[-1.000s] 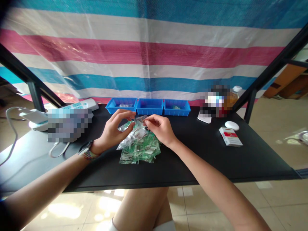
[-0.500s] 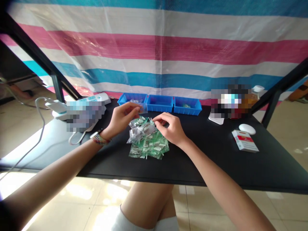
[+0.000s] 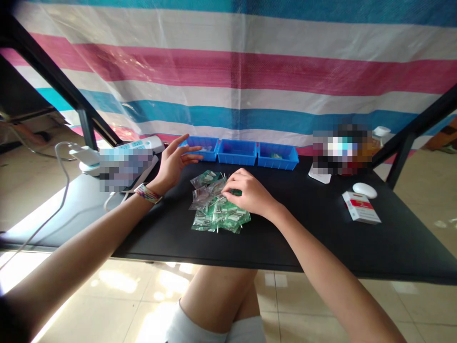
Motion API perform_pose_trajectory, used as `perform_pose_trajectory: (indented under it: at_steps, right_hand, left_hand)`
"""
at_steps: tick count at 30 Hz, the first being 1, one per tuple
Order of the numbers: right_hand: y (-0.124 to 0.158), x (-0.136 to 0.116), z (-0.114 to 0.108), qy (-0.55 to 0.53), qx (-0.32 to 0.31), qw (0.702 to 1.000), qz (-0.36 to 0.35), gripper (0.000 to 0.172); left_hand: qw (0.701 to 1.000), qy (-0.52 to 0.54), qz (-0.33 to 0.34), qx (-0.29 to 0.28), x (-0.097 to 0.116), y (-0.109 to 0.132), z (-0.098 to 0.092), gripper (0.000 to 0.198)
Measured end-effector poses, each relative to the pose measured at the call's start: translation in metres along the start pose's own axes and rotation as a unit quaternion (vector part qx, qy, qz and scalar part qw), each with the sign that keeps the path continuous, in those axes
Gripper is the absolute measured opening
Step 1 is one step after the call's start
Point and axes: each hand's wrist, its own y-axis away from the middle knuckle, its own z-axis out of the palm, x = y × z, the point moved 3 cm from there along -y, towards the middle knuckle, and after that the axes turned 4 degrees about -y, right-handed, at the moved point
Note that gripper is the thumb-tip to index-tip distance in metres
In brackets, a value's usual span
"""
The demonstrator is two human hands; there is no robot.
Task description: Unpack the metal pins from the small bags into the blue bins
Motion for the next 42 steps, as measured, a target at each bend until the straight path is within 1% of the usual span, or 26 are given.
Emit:
perform_pose_trajectory:
  at_steps: [2, 4, 5, 6, 8, 10, 12, 13, 15, 17, 21, 22, 24, 26, 28, 29, 31, 33, 34, 35, 36, 37, 38, 39, 41, 42]
  right_hand:
    - [-0.001, 0.001, -0.003, -0.023, 0.027, 0.999, 0.019, 0.013]
    - [-0.002, 0.004, -0.005, -0.057, 0.074, 0.994, 0.060, 0.017]
    - [-0.002, 0.006, -0.006, -0.081, 0.102, 0.987, 0.089, 0.020]
    - [-0.002, 0.008, -0.007, -0.110, 0.129, 0.978, 0.118, 0.025]
    - [-0.001, 0.013, -0.008, -0.177, 0.170, 0.955, 0.164, 0.035]
    - [-0.002, 0.016, -0.007, -0.232, 0.188, 0.935, 0.192, 0.043]
    - [-0.002, 0.018, -0.005, -0.268, 0.188, 0.922, 0.207, 0.046]
    - [-0.003, 0.018, -0.004, -0.279, 0.181, 0.919, 0.213, 0.046]
    - [-0.003, 0.017, -0.002, -0.283, 0.165, 0.920, 0.216, 0.044]
    - [-0.002, 0.013, -0.002, -0.250, 0.165, 0.934, 0.194, 0.041]
    - [0.000, -0.001, -0.006, -0.141, 0.175, 0.969, 0.097, 0.029]
    - [0.000, -0.004, -0.007, -0.125, 0.170, 0.975, 0.078, 0.029]
    - [0.001, -0.009, -0.006, -0.085, 0.152, 0.984, 0.039, 0.038]
    - [0.002, -0.011, -0.005, -0.023, 0.136, 0.990, -0.003, 0.049]
    - [0.003, -0.013, -0.005, 0.032, 0.138, 0.989, -0.033, 0.051]
    - [0.004, -0.013, -0.005, 0.048, 0.149, 0.987, -0.043, 0.047]
    - [0.004, -0.013, -0.006, 0.060, 0.172, 0.982, -0.054, 0.032]
    - [0.002, -0.014, -0.007, 0.043, 0.185, 0.981, -0.049, 0.018]
    - [0.001, -0.013, -0.007, 0.022, 0.189, 0.981, -0.034, 0.016]
    - [0.001, -0.011, -0.008, -0.010, 0.193, 0.981, -0.010, 0.016]
    - [0.000, -0.009, -0.008, -0.051, 0.199, 0.978, 0.023, 0.017]
    - [-0.001, -0.005, -0.007, -0.097, 0.205, 0.972, 0.059, 0.019]
    - [-0.001, -0.001, -0.007, -0.144, 0.209, 0.963, 0.094, 0.022]
    - [-0.001, 0.003, -0.006, -0.188, 0.213, 0.950, 0.125, 0.025]
    - [-0.002, 0.009, -0.004, -0.256, 0.213, 0.927, 0.169, 0.033]
    - [-0.002, 0.011, -0.003, -0.279, 0.209, 0.920, 0.182, 0.036]
  left_hand:
    - [0.998, -0.049, 0.037, -0.026, 0.002, 0.005, 0.003, 0.051]
    - [0.986, -0.121, 0.102, -0.054, 0.008, 0.013, 0.008, 0.045]
    - [0.974, -0.161, 0.144, -0.068, 0.011, 0.019, 0.013, 0.044]
    - [0.957, -0.205, 0.187, -0.088, 0.016, 0.025, 0.018, 0.046]
    - [0.911, -0.280, 0.270, -0.137, 0.024, 0.040, 0.030, 0.051]
    - [0.860, -0.334, 0.328, -0.204, 0.031, 0.055, 0.042, 0.041]
    - [0.830, -0.358, 0.361, -0.228, 0.036, 0.065, 0.051, 0.031]
    - [0.825, -0.360, 0.371, -0.228, 0.038, 0.068, 0.053, 0.027]
    - [0.834, -0.346, 0.373, -0.213, 0.042, 0.071, 0.056, 0.018]
    - [0.863, -0.316, 0.346, -0.188, 0.043, 0.070, 0.056, 0.014]
    - [0.931, -0.254, 0.219, -0.140, 0.038, 0.064, 0.052, 0.029]
    - [0.945, -0.234, 0.186, -0.136, 0.036, 0.062, 0.051, 0.032]
    - [0.965, -0.181, 0.130, -0.138, 0.032, 0.061, 0.051, 0.035]
    - [0.975, -0.126, 0.093, -0.157, 0.030, 0.060, 0.052, 0.038]
    - [0.977, -0.087, 0.070, -0.179, 0.030, 0.059, 0.054, 0.043]
    - [0.977, -0.076, 0.063, -0.190, 0.031, 0.059, 0.055, 0.043]
    - [0.973, -0.068, 0.056, -0.213, 0.031, 0.060, 0.057, 0.042]
    - [0.966, -0.080, 0.062, -0.238, 0.030, 0.062, 0.058, 0.038]
    - [0.962, -0.099, 0.077, -0.243, 0.030, 0.063, 0.058, 0.034]
    - [0.957, -0.129, 0.103, -0.239, 0.029, 0.064, 0.057, 0.030]
    - [0.949, -0.170, 0.145, -0.224, 0.029, 0.064, 0.055, 0.027]
    - [0.934, -0.220, 0.199, -0.201, 0.030, 0.065, 0.053, 0.024]
    - [0.910, -0.272, 0.258, -0.177, 0.031, 0.065, 0.050, 0.023]
    - [0.879, -0.321, 0.315, -0.160, 0.032, 0.066, 0.049, 0.024]
    - [0.817, -0.386, 0.400, -0.154, 0.035, 0.067, 0.048, 0.033]
    - [0.795, -0.402, 0.425, -0.159, 0.036, 0.068, 0.048, 0.037]
